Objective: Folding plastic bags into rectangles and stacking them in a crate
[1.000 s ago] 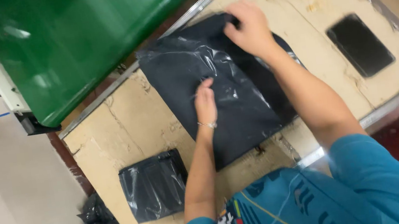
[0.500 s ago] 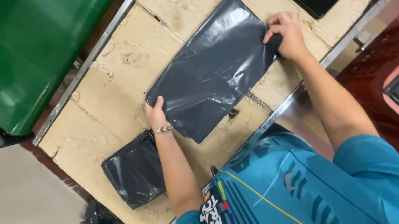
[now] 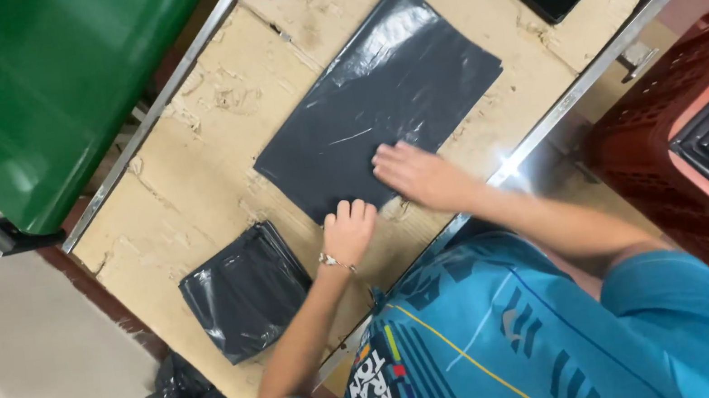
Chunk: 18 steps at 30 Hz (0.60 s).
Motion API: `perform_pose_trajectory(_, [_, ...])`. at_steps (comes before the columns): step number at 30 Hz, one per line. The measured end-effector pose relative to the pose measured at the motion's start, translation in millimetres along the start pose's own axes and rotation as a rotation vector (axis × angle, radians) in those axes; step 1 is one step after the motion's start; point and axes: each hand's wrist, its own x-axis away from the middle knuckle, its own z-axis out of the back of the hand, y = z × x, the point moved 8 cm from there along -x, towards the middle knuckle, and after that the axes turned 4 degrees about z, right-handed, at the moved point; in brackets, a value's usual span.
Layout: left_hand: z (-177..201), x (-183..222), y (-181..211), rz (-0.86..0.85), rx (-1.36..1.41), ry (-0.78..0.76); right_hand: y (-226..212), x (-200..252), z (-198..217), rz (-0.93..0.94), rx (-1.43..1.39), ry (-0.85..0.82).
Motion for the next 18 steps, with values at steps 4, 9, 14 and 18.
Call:
perform_pose_trajectory(4, [-23,-16,15,-0.141,0.258,-0.242,-24,13,-28,0.114,-0.139,0.029])
perform_pose_trajectory(9, [4,-123,7,-0.191,0.992,-0.512,-20,46,-11,0.092,-0.388,0.009])
perform_pose_trajectory(14, [-133,-104,-77,0.586,1.796,-1.158,59,170,-85,-0.859,-1.192,0.098])
perform_pose_trajectory(18, [-179,-83,-92,1.058,1.810,-0.943,85,157,-18,-1.406,-1.077,0.191])
